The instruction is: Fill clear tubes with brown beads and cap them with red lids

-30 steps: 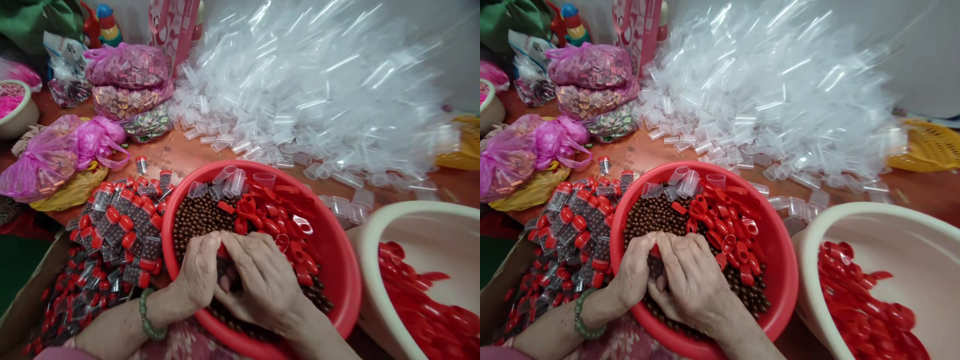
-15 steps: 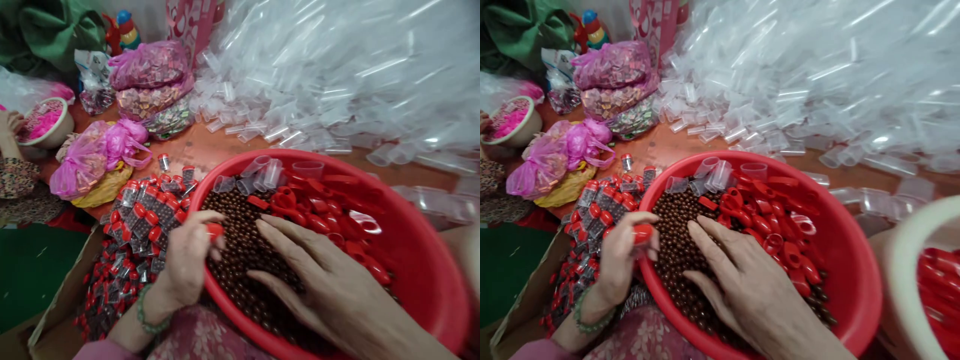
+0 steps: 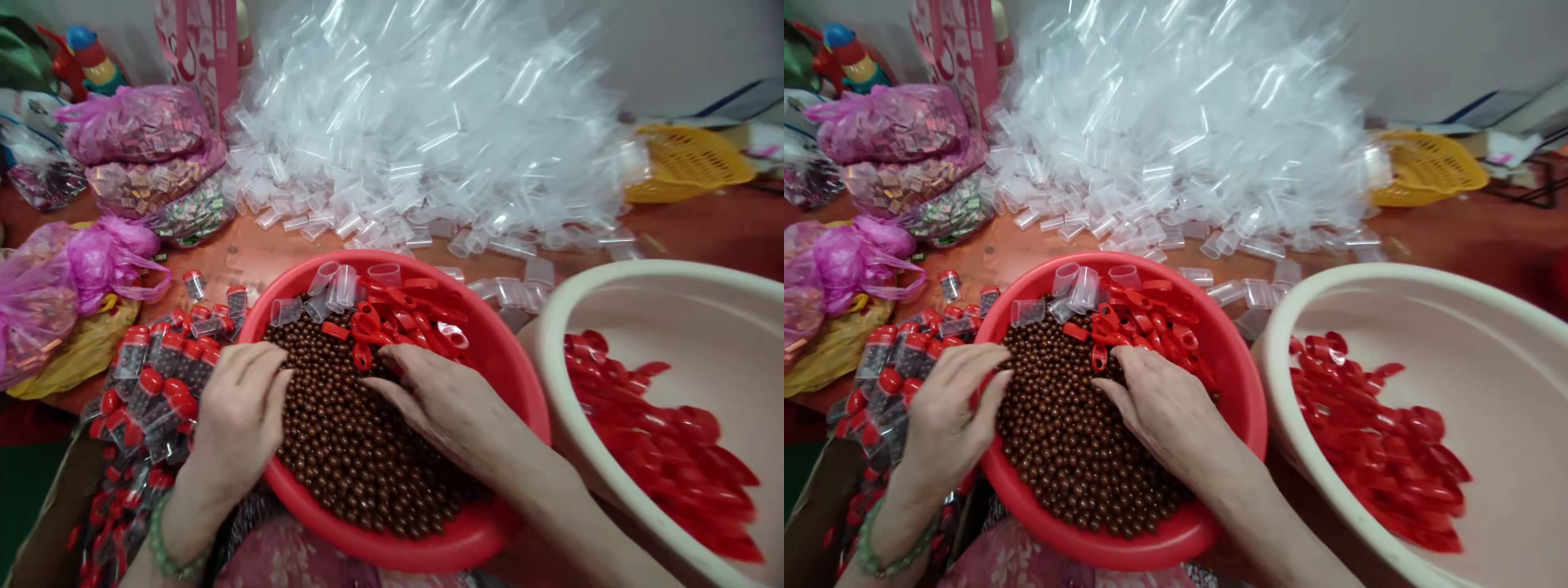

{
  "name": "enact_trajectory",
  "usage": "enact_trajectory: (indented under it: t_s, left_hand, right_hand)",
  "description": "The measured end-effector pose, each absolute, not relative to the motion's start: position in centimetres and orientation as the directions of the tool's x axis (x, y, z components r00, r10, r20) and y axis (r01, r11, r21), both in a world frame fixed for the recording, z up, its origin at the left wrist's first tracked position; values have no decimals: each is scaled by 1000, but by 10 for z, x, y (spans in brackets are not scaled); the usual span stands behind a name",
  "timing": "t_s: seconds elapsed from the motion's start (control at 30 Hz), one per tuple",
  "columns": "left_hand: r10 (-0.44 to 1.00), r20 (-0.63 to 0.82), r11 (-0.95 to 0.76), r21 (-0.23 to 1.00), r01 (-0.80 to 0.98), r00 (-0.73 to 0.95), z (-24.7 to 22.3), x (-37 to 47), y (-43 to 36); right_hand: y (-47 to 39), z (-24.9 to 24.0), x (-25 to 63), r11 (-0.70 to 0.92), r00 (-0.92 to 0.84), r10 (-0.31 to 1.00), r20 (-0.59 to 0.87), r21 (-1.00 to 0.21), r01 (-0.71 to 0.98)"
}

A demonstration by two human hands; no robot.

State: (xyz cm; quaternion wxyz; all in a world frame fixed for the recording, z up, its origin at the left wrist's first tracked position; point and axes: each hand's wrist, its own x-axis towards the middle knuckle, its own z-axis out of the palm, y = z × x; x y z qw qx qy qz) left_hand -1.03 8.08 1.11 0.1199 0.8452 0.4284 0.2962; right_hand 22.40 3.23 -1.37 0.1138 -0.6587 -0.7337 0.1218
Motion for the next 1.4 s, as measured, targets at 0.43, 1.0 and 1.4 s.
enact_trajectory:
  t_s: [0.43, 1.0, 1.4]
  left_hand:
    - [594, -171, -726, 308, 615, 786, 13, 44, 148]
    - [705, -166, -680, 115, 724, 689, -9, 86, 154]
    - [633, -12, -603, 619, 503, 774, 30, 27, 109]
  right_hand:
    - [44, -20, 219, 129, -164, 983, -80, -328, 936]
    - [22, -25, 247, 99, -33, 975, 218, -301, 949]
    - [42, 10, 223, 348, -292, 937, 190, -531, 773]
